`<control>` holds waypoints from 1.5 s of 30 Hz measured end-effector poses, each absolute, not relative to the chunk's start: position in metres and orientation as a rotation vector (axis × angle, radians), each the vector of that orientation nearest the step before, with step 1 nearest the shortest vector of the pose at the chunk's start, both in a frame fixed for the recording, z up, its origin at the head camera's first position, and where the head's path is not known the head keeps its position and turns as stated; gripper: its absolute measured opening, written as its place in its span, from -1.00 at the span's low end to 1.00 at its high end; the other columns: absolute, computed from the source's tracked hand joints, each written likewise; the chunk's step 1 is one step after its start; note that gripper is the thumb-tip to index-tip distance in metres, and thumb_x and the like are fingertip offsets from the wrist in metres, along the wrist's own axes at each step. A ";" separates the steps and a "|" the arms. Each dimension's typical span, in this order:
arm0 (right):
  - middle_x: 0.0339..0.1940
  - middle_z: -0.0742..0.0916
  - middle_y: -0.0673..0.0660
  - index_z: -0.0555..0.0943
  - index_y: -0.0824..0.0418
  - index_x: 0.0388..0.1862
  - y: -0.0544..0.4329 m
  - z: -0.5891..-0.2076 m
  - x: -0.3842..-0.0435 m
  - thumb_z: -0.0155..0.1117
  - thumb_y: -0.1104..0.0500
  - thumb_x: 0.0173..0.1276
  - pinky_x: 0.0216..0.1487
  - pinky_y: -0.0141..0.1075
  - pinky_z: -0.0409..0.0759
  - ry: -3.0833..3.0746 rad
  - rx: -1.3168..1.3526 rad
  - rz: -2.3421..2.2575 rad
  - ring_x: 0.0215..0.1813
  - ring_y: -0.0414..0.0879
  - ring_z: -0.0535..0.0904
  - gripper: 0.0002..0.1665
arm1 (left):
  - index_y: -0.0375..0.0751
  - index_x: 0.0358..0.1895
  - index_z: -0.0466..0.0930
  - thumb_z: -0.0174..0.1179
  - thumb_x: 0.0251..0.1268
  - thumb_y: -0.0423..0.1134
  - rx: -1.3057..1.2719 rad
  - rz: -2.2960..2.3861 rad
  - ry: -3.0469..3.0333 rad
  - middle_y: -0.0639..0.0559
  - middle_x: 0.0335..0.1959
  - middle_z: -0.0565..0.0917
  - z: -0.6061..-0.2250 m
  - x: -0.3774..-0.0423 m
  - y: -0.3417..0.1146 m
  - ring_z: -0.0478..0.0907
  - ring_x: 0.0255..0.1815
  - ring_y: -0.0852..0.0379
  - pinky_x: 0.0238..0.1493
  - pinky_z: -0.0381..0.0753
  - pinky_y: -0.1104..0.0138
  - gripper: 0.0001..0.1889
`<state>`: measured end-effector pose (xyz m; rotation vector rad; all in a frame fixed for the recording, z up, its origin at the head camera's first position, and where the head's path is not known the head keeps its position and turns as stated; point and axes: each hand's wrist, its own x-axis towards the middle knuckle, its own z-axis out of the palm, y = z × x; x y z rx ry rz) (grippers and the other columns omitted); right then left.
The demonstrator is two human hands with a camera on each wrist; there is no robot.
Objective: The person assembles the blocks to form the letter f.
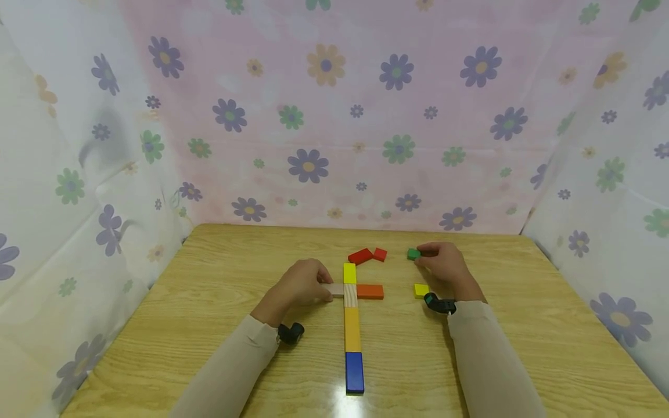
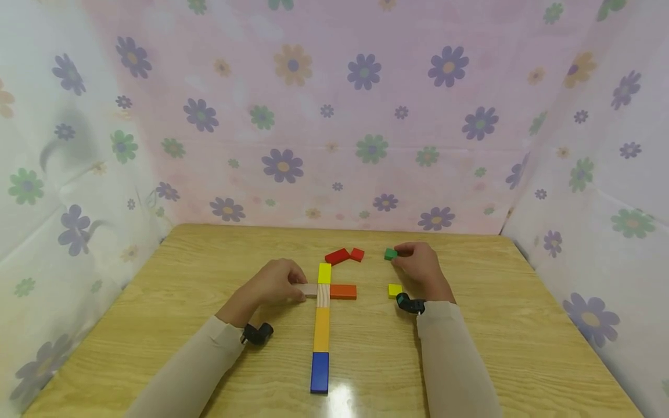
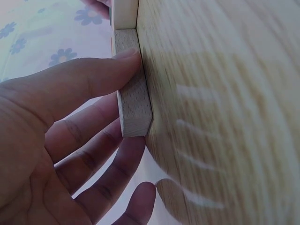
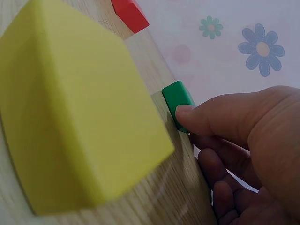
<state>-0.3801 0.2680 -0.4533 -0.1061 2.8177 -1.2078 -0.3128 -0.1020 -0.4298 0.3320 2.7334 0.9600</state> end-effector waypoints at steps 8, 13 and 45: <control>0.29 0.65 0.30 0.58 0.23 0.36 0.275 -0.456 -0.379 0.35 0.00 0.48 0.30 0.12 0.54 2.827 -0.095 -1.190 0.24 0.22 0.57 -0.43 | -0.02 -0.22 0.80 0.61 0.02 -0.21 0.375 0.964 2.738 0.13 -0.18 0.73 -0.433 -0.315 -0.099 0.58 -0.17 0.11 0.02 0.62 0.15 -0.76; 0.25 0.67 0.31 0.61 0.26 0.32 0.274 -0.456 -0.380 0.37 0.01 0.47 0.26 0.10 0.56 2.824 -0.122 -1.219 0.20 0.21 0.60 -0.45 | 0.01 -0.23 0.80 0.61 0.03 -0.20 0.349 0.971 2.739 0.16 -0.21 0.73 -0.434 -0.315 -0.100 0.58 -0.18 0.12 0.01 0.62 0.16 -0.77; 0.13 0.71 0.29 0.64 0.28 0.24 0.269 -0.457 -0.382 0.42 -0.01 0.42 0.21 0.06 0.59 2.893 -0.099 -1.211 0.12 0.15 0.62 -0.46 | -0.01 -0.22 0.81 0.62 0.02 -0.21 0.352 0.963 2.747 0.12 -0.18 0.73 -0.431 -0.311 -0.103 0.58 -0.16 0.10 0.01 0.62 0.14 -0.76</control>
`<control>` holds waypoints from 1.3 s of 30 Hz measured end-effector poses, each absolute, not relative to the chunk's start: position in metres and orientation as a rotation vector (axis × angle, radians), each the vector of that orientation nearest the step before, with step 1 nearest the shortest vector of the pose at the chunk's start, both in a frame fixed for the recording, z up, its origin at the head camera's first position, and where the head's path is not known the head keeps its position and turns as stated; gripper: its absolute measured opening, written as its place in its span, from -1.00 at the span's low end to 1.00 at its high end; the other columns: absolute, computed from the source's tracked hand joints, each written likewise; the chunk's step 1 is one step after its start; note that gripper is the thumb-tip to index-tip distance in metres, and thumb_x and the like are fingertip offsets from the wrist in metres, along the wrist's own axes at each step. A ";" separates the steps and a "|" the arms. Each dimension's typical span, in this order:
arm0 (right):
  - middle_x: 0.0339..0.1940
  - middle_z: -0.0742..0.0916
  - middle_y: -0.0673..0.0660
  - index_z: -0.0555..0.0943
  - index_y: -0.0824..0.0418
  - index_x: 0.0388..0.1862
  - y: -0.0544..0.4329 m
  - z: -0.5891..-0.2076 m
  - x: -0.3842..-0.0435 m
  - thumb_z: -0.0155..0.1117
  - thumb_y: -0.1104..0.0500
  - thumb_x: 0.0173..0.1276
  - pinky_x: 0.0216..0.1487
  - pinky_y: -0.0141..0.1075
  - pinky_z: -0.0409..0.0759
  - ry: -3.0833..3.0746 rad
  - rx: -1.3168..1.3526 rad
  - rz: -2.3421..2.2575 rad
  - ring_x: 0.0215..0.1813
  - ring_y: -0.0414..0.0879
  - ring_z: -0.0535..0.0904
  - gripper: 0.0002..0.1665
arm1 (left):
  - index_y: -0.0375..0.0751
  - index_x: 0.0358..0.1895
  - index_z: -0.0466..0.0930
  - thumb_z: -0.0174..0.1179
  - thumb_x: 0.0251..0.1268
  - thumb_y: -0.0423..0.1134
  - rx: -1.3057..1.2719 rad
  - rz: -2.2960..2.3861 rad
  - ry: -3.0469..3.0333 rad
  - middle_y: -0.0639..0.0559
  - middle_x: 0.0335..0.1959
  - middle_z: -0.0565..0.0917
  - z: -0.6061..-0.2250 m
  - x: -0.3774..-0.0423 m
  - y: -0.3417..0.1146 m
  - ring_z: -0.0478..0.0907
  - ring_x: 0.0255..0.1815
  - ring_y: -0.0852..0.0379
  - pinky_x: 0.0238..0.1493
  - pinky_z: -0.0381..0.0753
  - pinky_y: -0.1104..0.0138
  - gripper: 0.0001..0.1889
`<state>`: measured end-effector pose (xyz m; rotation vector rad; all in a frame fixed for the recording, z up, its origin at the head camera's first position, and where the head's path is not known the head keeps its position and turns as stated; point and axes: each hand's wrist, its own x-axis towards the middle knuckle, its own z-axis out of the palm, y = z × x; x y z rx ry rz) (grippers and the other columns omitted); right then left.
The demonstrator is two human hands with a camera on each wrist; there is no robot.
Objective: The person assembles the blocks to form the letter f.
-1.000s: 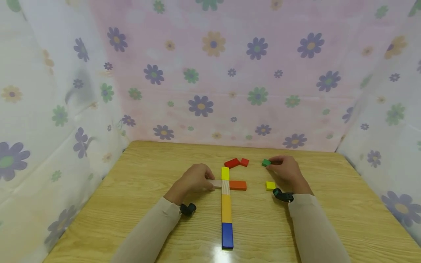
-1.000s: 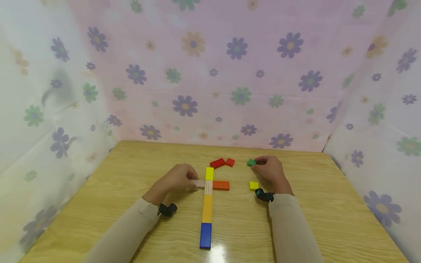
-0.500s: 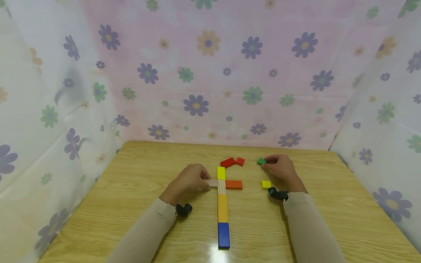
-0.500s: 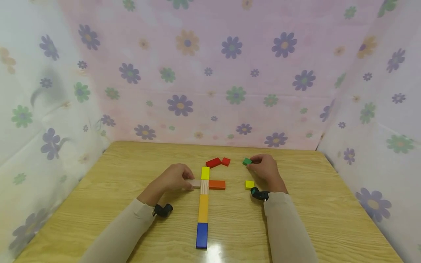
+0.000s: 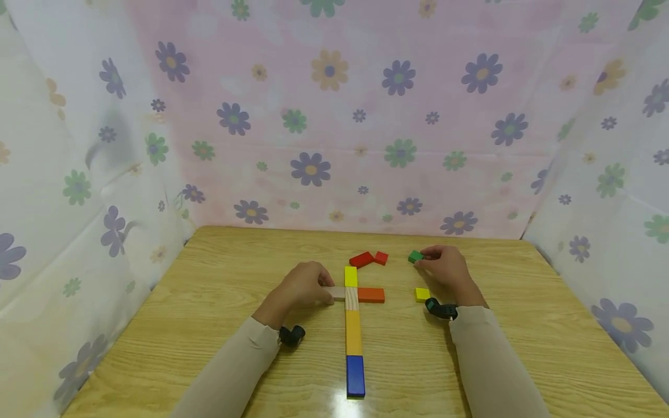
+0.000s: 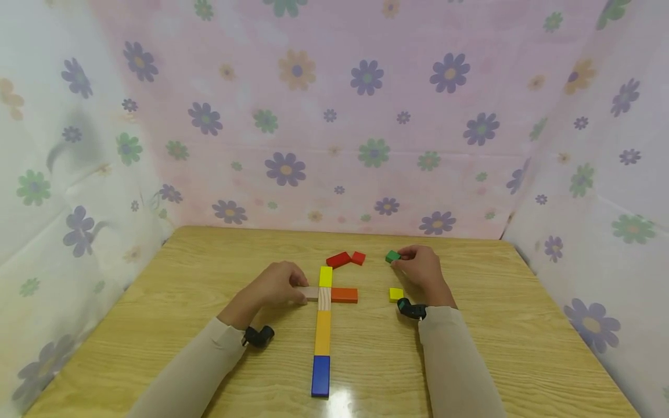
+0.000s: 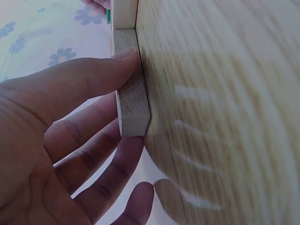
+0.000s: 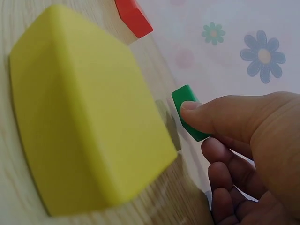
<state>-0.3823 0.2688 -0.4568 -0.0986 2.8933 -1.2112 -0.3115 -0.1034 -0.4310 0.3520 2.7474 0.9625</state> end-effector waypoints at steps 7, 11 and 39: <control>0.09 0.73 0.28 0.65 0.30 0.23 0.267 -0.452 -0.380 0.45 -0.01 0.40 0.20 0.04 0.60 2.876 -0.088 -1.227 0.08 0.12 0.64 -0.45 | 0.01 -0.24 0.81 0.62 0.03 -0.20 0.345 0.977 2.736 0.14 -0.19 0.73 -0.431 -0.311 -0.103 0.58 -0.18 0.09 -0.03 0.61 0.15 -0.78; 0.07 0.73 0.27 0.65 0.30 0.22 0.266 -0.449 -0.379 0.46 -0.01 0.38 0.19 0.01 0.60 2.858 -0.084 -1.214 0.07 0.11 0.63 -0.45 | 0.00 -0.23 0.81 0.61 0.03 -0.20 0.340 0.980 2.734 0.14 -0.20 0.73 -0.430 -0.310 -0.102 0.58 -0.19 0.09 -0.03 0.61 0.15 -0.78; -0.04 0.75 0.18 0.70 0.22 0.03 0.254 -0.445 -0.377 0.57 -0.08 0.26 0.08 -0.04 0.63 2.827 -0.135 -1.141 -0.04 0.06 0.64 -0.49 | 0.01 -0.21 0.79 0.62 0.01 -0.21 0.358 0.993 2.721 0.09 -0.15 0.73 -0.432 -0.312 -0.105 0.60 -0.13 0.09 0.04 0.64 0.11 -0.75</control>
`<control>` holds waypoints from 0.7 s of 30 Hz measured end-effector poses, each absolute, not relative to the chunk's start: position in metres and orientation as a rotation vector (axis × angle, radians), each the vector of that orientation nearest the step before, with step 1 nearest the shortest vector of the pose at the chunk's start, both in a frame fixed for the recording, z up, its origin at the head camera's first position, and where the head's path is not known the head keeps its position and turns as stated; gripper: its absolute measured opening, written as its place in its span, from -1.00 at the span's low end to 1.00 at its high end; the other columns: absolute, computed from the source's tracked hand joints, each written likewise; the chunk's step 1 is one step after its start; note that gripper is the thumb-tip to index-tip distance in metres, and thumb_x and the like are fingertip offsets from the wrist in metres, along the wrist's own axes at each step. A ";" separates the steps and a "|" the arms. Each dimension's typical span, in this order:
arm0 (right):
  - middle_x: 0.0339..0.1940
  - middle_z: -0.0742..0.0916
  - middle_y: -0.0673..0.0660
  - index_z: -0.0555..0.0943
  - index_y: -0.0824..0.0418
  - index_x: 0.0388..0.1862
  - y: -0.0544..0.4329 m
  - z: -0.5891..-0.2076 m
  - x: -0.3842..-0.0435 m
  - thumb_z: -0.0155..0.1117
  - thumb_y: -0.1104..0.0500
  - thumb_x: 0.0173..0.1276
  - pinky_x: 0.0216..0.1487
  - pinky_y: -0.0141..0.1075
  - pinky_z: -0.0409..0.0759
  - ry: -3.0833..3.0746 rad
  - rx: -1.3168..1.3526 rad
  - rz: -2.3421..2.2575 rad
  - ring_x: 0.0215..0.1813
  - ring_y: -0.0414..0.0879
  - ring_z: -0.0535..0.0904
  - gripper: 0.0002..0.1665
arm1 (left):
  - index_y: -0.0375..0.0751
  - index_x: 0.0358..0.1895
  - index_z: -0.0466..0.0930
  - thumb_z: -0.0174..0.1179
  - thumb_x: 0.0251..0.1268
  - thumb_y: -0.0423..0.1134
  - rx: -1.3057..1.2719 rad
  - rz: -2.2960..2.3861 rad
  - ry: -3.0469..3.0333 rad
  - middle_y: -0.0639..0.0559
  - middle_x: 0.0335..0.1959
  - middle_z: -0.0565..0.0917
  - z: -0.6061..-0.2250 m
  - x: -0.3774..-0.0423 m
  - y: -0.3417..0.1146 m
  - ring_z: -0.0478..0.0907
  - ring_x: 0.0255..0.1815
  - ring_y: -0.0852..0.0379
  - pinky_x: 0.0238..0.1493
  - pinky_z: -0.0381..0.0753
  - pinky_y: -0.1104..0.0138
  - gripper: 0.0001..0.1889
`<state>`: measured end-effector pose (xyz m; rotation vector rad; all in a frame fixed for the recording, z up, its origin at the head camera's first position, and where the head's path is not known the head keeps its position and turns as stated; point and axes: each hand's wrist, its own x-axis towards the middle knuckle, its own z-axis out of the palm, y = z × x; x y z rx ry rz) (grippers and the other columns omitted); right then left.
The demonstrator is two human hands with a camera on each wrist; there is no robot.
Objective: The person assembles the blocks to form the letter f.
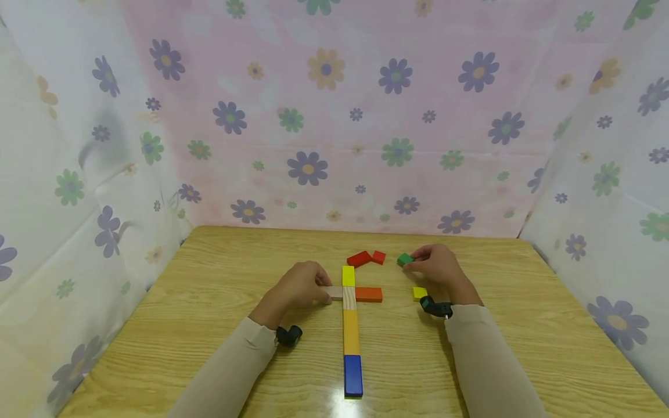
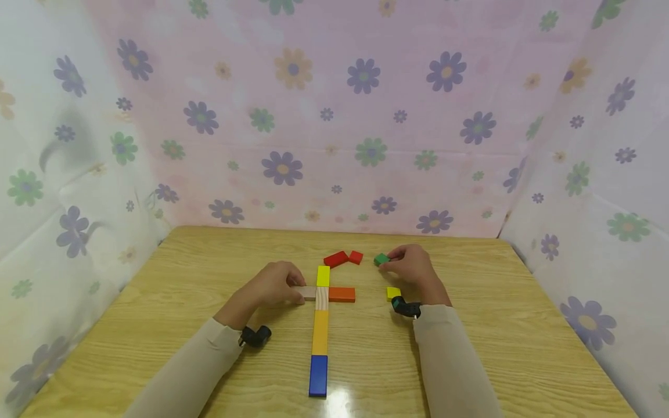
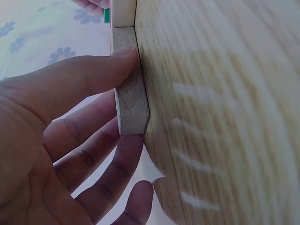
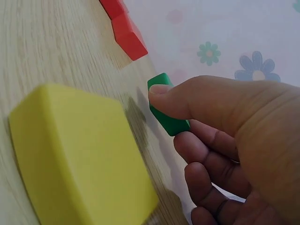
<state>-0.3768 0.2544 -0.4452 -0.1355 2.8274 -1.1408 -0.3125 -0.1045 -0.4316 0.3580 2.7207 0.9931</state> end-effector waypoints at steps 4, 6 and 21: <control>-0.04 0.75 0.19 0.70 0.24 0.05 0.250 -0.444 -0.376 0.57 -0.07 0.25 0.07 -0.04 0.63 2.813 -0.166 -1.135 -0.04 0.06 0.64 -0.48 | 0.02 -0.21 0.80 0.62 0.01 -0.21 0.364 0.991 2.725 0.10 -0.15 0.73 -0.432 -0.313 -0.105 0.60 -0.12 0.09 0.04 0.64 0.11 -0.75; -0.05 0.75 0.17 0.70 0.23 0.04 0.248 -0.443 -0.375 0.57 -0.06 0.25 0.07 -0.06 0.63 2.809 -0.170 -1.132 -0.05 0.05 0.64 -0.49 | 0.01 -0.21 0.80 0.62 0.01 -0.22 0.367 0.989 2.725 0.10 -0.15 0.73 -0.432 -0.313 -0.105 0.60 -0.12 0.09 0.04 0.64 0.11 -0.74; -0.12 0.74 0.16 0.71 0.24 -0.02 0.236 -0.443 -0.376 0.57 -0.01 0.26 -0.05 -0.16 0.64 2.810 -0.213 -1.108 -0.12 0.00 0.63 -0.56 | -0.01 -0.23 0.80 0.62 0.01 -0.23 0.360 1.004 2.714 0.11 -0.17 0.72 -0.431 -0.313 -0.105 0.59 -0.15 0.09 0.02 0.63 0.13 -0.75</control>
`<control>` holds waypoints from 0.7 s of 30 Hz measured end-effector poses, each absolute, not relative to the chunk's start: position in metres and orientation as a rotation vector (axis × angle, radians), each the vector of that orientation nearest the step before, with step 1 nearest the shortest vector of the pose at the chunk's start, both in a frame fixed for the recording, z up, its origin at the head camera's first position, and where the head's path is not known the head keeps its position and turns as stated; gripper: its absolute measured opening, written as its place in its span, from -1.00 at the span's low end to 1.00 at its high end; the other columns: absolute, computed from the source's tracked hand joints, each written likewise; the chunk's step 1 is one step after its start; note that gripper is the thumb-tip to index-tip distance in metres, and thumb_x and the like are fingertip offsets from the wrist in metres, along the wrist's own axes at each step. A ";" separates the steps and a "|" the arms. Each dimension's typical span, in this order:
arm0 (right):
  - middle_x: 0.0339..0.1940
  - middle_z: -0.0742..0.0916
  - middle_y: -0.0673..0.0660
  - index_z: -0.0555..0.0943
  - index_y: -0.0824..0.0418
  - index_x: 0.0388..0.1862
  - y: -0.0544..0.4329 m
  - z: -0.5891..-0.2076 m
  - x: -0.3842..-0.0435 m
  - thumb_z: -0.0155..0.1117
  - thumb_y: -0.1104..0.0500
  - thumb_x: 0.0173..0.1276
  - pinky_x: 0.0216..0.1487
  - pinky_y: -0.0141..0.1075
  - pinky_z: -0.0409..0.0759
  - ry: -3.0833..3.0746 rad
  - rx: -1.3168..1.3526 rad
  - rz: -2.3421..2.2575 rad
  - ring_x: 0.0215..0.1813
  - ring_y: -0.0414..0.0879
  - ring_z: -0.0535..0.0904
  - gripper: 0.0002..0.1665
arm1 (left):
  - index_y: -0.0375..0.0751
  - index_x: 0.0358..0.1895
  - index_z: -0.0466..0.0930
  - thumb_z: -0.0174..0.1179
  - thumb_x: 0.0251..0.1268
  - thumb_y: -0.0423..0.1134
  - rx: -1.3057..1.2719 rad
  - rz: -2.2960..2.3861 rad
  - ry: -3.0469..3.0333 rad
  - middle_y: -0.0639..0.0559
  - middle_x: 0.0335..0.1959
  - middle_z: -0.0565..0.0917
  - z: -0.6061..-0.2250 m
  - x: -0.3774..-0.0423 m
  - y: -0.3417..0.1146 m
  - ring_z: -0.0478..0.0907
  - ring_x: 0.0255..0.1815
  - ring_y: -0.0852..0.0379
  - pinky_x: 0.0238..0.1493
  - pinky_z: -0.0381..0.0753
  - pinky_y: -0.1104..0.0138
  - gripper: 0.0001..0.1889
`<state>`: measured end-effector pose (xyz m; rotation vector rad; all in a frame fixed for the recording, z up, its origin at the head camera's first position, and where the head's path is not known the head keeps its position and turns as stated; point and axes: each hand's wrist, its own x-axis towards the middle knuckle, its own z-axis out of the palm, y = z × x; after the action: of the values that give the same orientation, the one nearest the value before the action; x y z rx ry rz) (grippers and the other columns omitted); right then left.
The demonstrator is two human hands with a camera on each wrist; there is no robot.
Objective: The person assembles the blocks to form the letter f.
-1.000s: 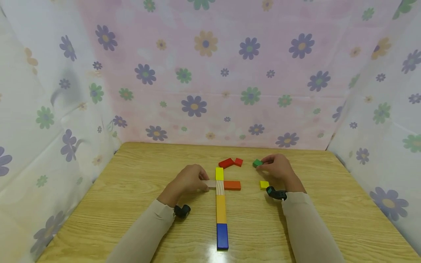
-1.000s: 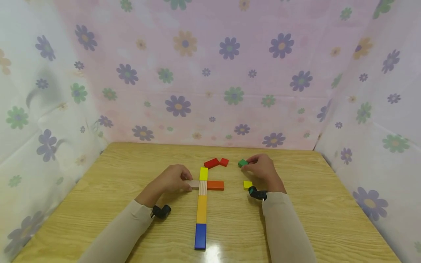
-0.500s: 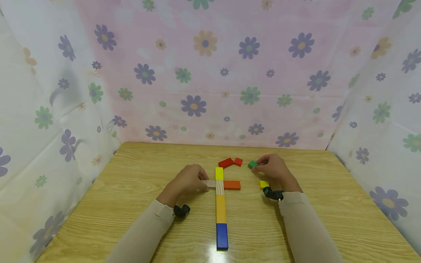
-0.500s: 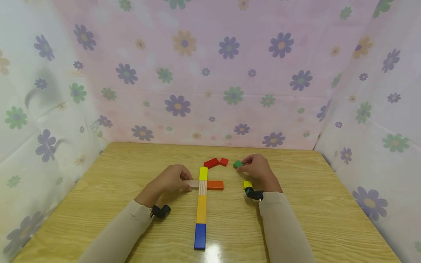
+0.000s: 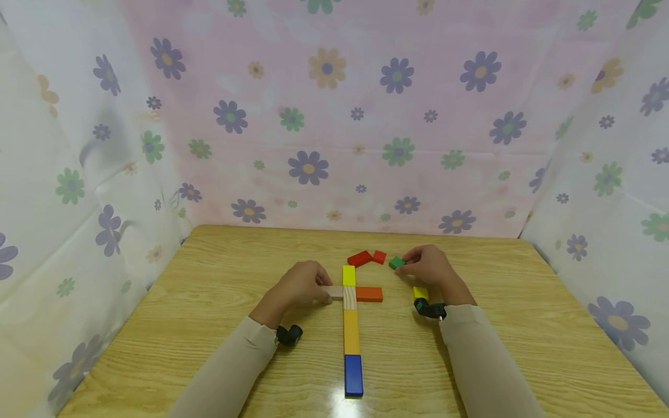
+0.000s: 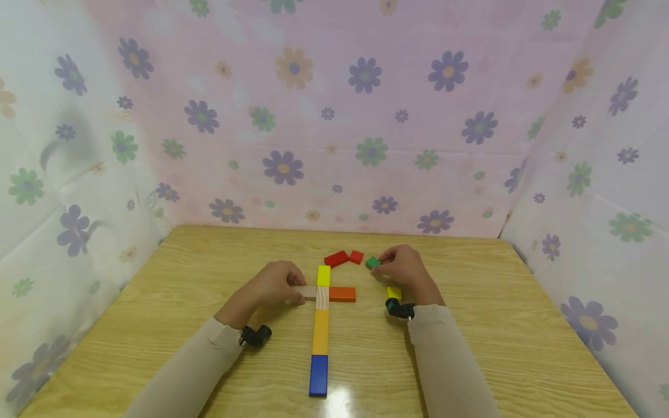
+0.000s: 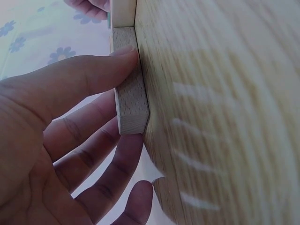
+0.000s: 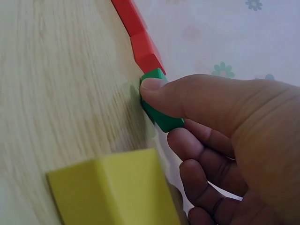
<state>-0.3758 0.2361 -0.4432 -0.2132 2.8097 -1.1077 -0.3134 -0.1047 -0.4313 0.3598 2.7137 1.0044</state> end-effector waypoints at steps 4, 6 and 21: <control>-0.12 0.74 0.16 0.71 0.25 -0.01 0.233 -0.444 -0.376 0.56 0.00 0.27 -0.07 -0.18 0.63 2.804 -0.217 -1.107 -0.12 0.01 0.62 -0.56 | -0.01 -0.22 0.80 0.62 0.01 -0.23 0.359 1.003 2.715 0.10 -0.17 0.72 -0.432 -0.314 -0.105 0.59 -0.15 0.09 0.02 0.63 0.14 -0.75; -0.12 0.74 0.16 0.71 0.25 0.00 0.232 -0.444 -0.376 0.56 0.01 0.27 -0.08 -0.19 0.63 2.796 -0.209 -1.117 -0.13 0.02 0.62 -0.56 | -0.02 -0.22 0.80 0.62 0.00 -0.23 0.359 1.000 2.716 0.10 -0.17 0.72 -0.432 -0.314 -0.105 0.59 -0.15 0.09 0.02 0.63 0.14 -0.75; -0.09 0.73 0.17 0.70 0.20 -0.02 0.230 -0.449 -0.378 0.57 -0.01 0.27 -0.07 -0.19 0.65 2.782 -0.205 -1.148 -0.12 0.03 0.62 -0.57 | -0.03 -0.22 0.81 0.62 0.01 -0.23 0.362 0.991 2.719 0.09 -0.16 0.72 -0.432 -0.314 -0.104 0.58 -0.15 0.09 0.01 0.62 0.14 -0.76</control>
<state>-0.3781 0.2299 -0.4488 -0.2047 2.7820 -1.1480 -0.3138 -0.1044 -0.4316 0.3625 2.7194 0.9914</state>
